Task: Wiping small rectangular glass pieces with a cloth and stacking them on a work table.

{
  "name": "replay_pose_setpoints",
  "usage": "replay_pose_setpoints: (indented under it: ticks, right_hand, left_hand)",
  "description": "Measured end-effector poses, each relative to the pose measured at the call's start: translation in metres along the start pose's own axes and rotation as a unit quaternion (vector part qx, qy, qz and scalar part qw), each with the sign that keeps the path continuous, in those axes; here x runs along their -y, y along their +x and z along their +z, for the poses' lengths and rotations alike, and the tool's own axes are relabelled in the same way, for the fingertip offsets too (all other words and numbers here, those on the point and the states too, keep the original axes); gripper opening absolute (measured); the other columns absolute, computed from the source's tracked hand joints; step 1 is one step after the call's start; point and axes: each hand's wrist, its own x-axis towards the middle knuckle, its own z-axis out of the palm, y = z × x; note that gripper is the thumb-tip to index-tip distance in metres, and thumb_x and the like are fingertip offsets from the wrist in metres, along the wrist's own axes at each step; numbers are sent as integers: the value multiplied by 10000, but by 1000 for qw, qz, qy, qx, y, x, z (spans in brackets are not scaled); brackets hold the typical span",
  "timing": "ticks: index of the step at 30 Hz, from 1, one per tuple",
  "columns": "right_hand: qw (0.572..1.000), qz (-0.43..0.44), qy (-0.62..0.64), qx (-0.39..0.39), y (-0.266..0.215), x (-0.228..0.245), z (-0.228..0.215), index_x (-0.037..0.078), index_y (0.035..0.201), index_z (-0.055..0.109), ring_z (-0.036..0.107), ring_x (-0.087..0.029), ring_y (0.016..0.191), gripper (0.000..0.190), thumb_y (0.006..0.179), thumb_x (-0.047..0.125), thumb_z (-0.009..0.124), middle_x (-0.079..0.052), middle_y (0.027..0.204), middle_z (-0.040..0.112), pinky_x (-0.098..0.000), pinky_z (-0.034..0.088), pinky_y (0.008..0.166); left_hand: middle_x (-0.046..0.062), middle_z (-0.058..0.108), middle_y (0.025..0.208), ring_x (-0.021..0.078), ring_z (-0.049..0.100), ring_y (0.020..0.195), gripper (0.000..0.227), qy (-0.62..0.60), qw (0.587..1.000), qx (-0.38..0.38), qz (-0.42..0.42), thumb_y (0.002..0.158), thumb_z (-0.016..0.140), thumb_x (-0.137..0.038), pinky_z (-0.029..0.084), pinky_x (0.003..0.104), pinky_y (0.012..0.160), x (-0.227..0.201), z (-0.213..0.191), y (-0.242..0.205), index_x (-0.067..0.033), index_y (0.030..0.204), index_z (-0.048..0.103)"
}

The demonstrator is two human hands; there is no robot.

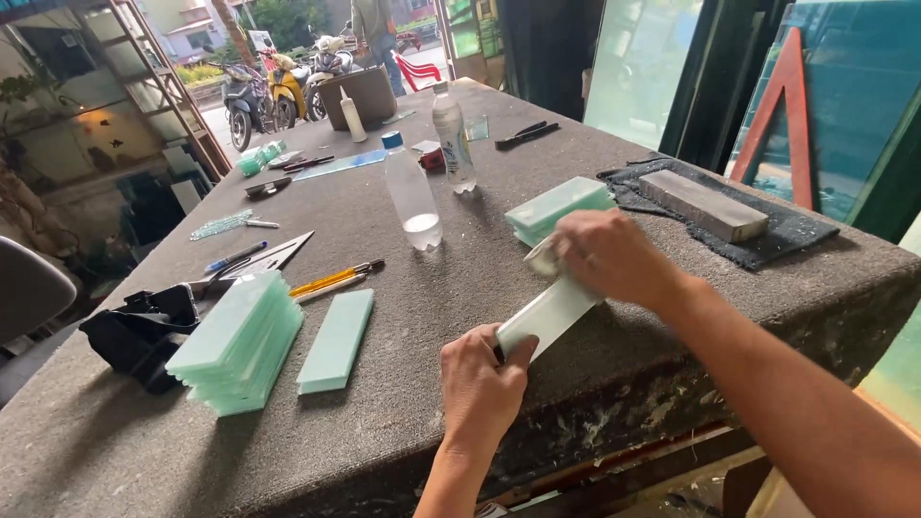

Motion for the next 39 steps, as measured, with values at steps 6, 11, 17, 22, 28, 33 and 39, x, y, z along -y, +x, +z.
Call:
replay_pose_setpoints:
  ticks: [6, 11, 17, 22, 28, 33, 39]
  right_hand:
    - [947, 301, -82, -75, -71, -53, -31, 91, 947, 681, 635, -300, 698, 366, 1200, 309, 532, -120, 779, 668, -487, 478, 641]
    - [931, 362, -33, -40, -79, -19, -34, 87, 1094, 780, 770, -349, 935, 336, 1165, 340, 571, -143, 998, 833, -480, 533, 837]
    - [939, 323, 85, -85, -43, 50, -25, -43, 1015, 777, 662, -124, 492, 282, 1134, -30, 522, -190, 1102, 821, -206, 470, 278]
    - [991, -97, 87, -16, -18, 114, -8, 65, 1172, 625, 600, -283, 1029, 392, 1139, 443, 525, -102, 1116, 648, -460, 502, 895]
    - [994, -25, 93, 57, -34, 82, -3, 148, 1328, 726, 666, -293, 1127, 448, 1015, 468, 751, -79, 1233, 703, -458, 568, 915]
    - [977, 121, 162, 67, -36, 61, -4, 217, 1229, 848, 783, -183, 989, 366, 931, 430, 845, 2, 1186, 774, -363, 600, 852]
    - [958, 259, 118, 28, -40, 50, 2, 182, 1138, 914, 825, -178, 958, 268, 901, 300, 869, 8, 1128, 857, -337, 617, 866]
  left_hand:
    - [82, 843, 1246, 189, 787, 997, 492, -147, 985, 38, -80, 943, 808, -317, 691, 282, 797, -30, -29, 3, -121, 1392, 754]
    - [54, 644, 807, 152, 607, 608, 579, -309, 929, 34, -201, 1012, 713, -251, 483, 343, 553, -17, -39, 23, -107, 1572, 684]
    - [73, 795, 927, 121, 596, 704, 454, -361, 916, 53, -165, 987, 797, -259, 419, 264, 589, -23, -43, 15, -81, 1402, 839]
    - [97, 792, 1086, 185, 663, 931, 740, -436, 893, 90, -61, 634, 611, -91, 519, 311, 773, -16, -44, 17, -14, 1342, 810]
    - [-61, 512, 577, 44, 293, 456, 586, -256, 956, 58, -134, 822, 591, 16, 223, 284, 456, -19, -47, 7, -200, 1258, 918]
    - [-30, 726, 1001, 74, 573, 709, 564, -224, 969, 85, -64, 913, 819, -72, 454, 258, 615, -16, -50, 10, -256, 1447, 833]
    - [84, 604, 1601, 319, 501, 1484, 428, 28, 991, -112, 71, 789, 985, -380, 461, 514, 1192, 4, -22, 24, -323, 1206, 911]
